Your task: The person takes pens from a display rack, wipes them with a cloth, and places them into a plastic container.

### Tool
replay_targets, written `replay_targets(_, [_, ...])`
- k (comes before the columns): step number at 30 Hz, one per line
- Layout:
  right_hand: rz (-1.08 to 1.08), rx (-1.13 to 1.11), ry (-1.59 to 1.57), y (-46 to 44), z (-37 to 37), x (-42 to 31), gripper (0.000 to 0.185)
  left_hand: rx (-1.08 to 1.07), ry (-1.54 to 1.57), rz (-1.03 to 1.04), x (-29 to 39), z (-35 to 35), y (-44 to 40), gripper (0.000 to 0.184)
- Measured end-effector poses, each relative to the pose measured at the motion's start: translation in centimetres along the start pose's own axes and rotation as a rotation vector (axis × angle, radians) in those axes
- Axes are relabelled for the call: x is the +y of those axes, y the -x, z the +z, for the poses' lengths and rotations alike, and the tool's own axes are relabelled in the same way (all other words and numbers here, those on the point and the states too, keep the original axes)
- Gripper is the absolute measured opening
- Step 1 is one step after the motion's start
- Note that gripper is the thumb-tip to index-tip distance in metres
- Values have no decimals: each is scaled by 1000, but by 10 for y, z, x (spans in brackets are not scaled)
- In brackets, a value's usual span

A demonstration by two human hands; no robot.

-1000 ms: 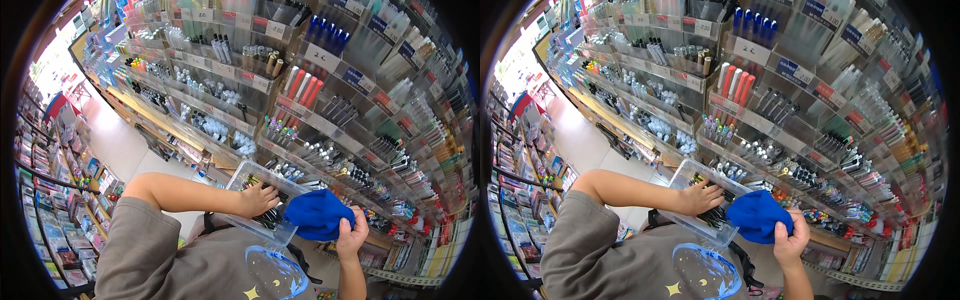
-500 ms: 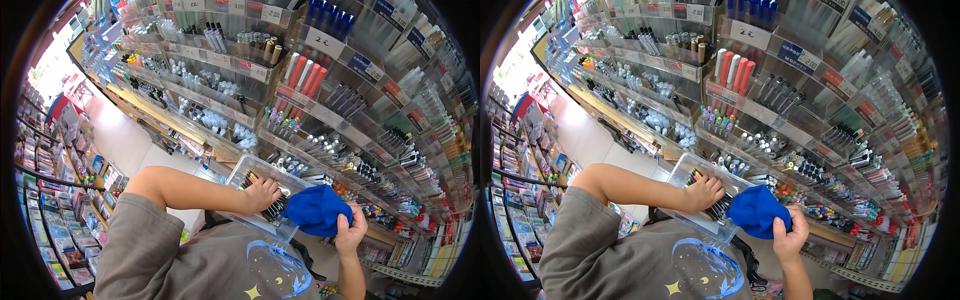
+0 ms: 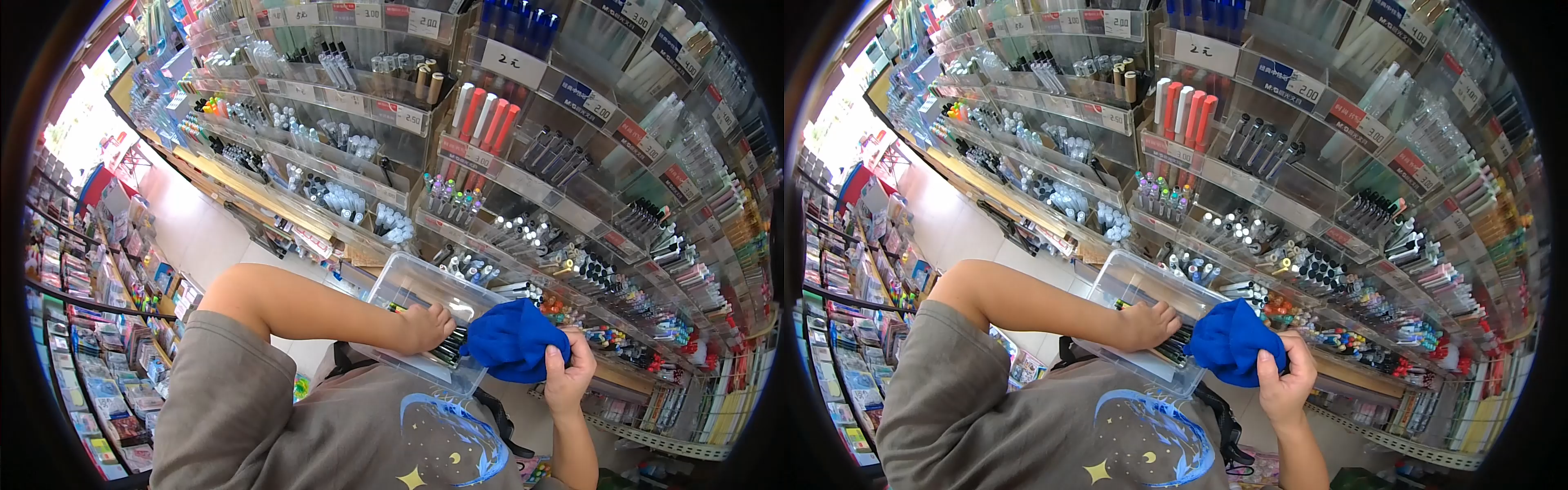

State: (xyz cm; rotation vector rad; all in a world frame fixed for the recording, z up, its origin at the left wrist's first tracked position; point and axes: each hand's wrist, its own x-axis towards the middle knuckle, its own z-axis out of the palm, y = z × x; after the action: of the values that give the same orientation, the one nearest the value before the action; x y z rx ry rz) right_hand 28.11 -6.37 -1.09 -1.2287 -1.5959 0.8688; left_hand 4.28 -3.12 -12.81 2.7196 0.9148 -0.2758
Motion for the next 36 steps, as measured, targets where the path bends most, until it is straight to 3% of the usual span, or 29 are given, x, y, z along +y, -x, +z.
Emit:
replay_targets(3, [0,-4,2,0,1,0,13,42,-267,48,4,-3,-4,29])
replay_targets(7, [-22,6,10,-2,1,-2,13,192,-292,13,4,13,-15,22])
replay_targets(13, [-38,44,4,-3,1,3,11,33,-171,50,-1,-6,-17,22])
replay_targets(16, [-32,82,9,-4,-1,5,10,-157,126,46,-4,-35,-7,27])
replay_targets(20, [-2,174,-37,-4,-6,4,9,-139,372,-59,-6,-70,7,41])
replay_targets(24, [109,301,-169,-6,-8,7,5,55,714,35,-15,-101,27,38])
replay_targets(27, [124,273,-159,-9,-4,4,7,-19,1149,-98,-15,-133,49,36])
replay_targets(29, [82,171,-79,-12,4,-6,7,126,1349,-29,-25,-98,48,33])
replay_targets(31, [15,-21,-96,-13,15,-9,12,220,1978,10,-13,-100,53,38])
replay_targets(35, [-273,-456,245,-22,42,-30,28,326,2314,10,-7,-87,56,45])
replay_targets(36, [-146,-542,298,-25,44,-41,31,325,2344,16,-5,-88,58,46])
